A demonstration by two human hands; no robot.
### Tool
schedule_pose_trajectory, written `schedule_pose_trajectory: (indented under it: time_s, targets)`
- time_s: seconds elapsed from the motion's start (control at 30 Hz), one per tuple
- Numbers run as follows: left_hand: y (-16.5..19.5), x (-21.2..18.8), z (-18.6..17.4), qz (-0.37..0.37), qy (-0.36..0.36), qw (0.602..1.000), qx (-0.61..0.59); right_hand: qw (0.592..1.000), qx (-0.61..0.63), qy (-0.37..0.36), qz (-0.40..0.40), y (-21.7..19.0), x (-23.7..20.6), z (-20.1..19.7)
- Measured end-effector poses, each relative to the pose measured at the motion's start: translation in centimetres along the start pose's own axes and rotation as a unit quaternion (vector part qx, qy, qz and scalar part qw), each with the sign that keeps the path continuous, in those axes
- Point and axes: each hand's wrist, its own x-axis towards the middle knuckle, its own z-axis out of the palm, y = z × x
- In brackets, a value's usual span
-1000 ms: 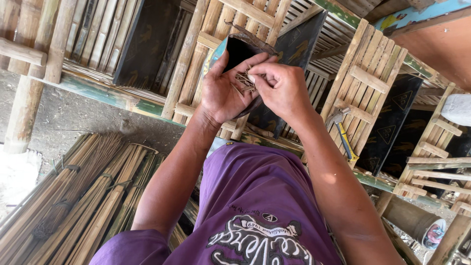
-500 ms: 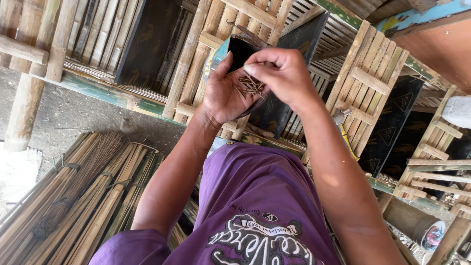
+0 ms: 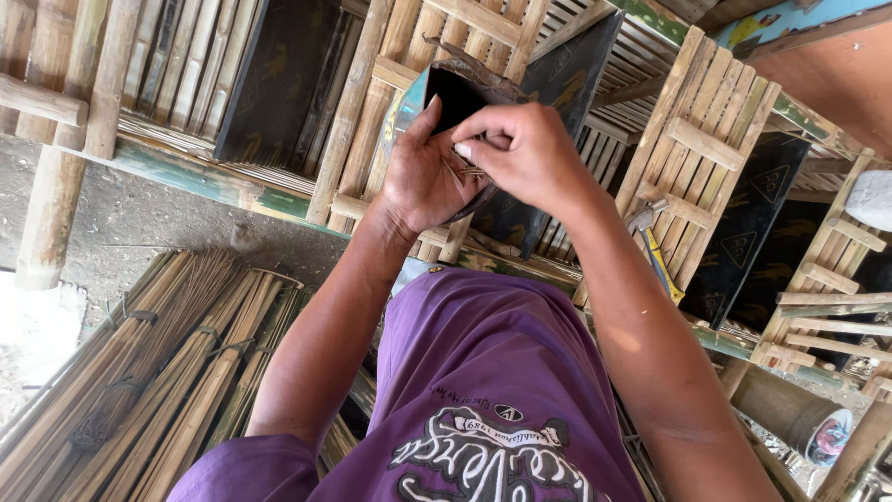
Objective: The person assembles a bamboo frame by hammering nails into slats to secure them. They retrieve nails from a container, position bamboo pieces, and use a hammer to fasten them together.
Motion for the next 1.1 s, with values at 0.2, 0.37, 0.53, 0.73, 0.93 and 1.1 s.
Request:
schedule_pose_trajectory:
  time_s: [0.2,0.37,0.53,0.73,0.93,1.1]
  targets:
    - [-0.2,0.2,-0.9,-0.022,-0.018,1.0,-0.006,0.988,-0.068,0.051,-0.127,-0.4,0.2,0.9]
    - [-0.2,0.0,-0.8,-0.026,-0.017,0.999,-0.018,0.999,0.044,0.007,-0.024,0.3,0.4,0.8]
    - [0.0,-0.1,-0.3,-0.031,-0.008,0.999,-0.005,0.997,0.079,-0.002,-0.022,0.9,0.3,0.7]
    - [-0.1,0.2,-0.3,-0.026,-0.002,1.0,-0.01,0.998,0.066,0.006,-0.016,0.9,0.5,0.4]
    - [-0.1,0.3,-0.3,-0.017,-0.028,0.999,0.016,0.997,0.067,0.025,0.016,0.2,0.5,-0.4]
    - [0.1,0.2,-0.6,-0.026,0.014,0.999,0.019,0.99,0.001,0.091,-0.108,-0.4,0.3,0.1]
